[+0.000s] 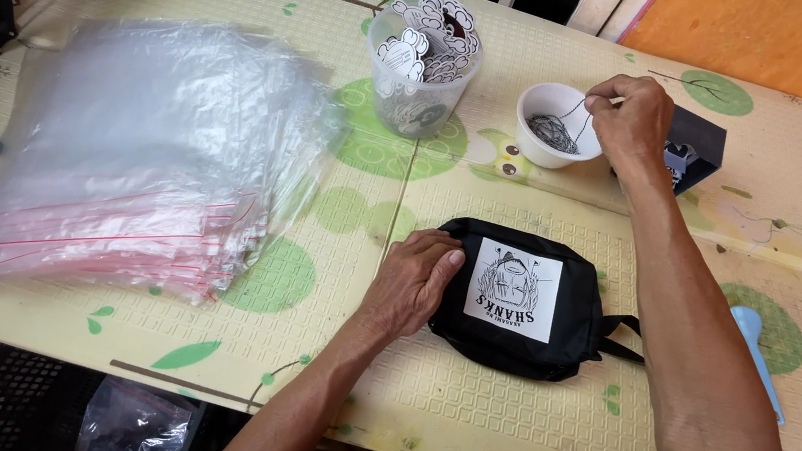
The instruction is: The person wipes the surface of a black bag with a blue plastic spoon. Then, they place a white sticker with a logo onto the bag and press it down. Finally, they attach a metal chain and a small charm to the bag's zipper pull.
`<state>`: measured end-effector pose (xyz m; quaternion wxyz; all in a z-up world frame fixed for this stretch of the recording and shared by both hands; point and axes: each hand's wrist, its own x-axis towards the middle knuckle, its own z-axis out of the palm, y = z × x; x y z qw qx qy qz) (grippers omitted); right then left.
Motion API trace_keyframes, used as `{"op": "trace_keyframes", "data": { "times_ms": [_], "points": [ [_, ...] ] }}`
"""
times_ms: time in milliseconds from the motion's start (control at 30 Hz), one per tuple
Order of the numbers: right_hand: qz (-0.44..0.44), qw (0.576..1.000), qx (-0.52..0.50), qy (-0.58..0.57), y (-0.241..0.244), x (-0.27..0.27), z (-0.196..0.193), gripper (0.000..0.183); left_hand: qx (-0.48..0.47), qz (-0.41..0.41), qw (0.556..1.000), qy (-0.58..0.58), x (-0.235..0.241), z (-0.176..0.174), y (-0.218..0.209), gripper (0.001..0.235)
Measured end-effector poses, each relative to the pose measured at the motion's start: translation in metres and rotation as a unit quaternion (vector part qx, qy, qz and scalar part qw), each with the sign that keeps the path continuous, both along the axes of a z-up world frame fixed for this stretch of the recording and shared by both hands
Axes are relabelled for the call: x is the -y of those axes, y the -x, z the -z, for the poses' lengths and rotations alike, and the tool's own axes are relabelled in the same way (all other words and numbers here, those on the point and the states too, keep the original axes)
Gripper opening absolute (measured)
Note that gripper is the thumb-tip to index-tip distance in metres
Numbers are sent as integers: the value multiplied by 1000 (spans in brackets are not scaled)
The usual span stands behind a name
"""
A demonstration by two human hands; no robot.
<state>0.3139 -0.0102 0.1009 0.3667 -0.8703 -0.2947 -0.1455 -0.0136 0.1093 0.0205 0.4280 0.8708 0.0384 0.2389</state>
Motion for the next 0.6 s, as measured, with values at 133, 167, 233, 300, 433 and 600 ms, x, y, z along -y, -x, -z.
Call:
{"op": "trace_keyframes", "data": {
  "times_ms": [133, 167, 233, 300, 433, 600],
  "points": [
    [-25, 996, 24, -78, 4, 4, -1, 11, 4, 3, 1000, 2, -1, 0, 1, 56],
    [-39, 994, 11, -101, 11, 5, -7, 9, 21, 3, 1000, 2, -1, 2, 0, 56],
    [-51, 991, -2, -124, 24, 11, -16, 8, 37, 5, 999, 3, -2, 2, -2, 55],
    [-79, 989, 4, -122, 34, 21, -22, 5, 76, 6, 997, 14, -2, 1, -2, 54],
    [-117, 982, -78, -123, 88, 50, -39, 9, 118, -7, 992, 47, -4, 9, -4, 36],
    [-148, 964, -169, -141, 148, 85, -47, 9, 246, -73, 966, 24, 11, -28, 0, 19]
  ]
}}
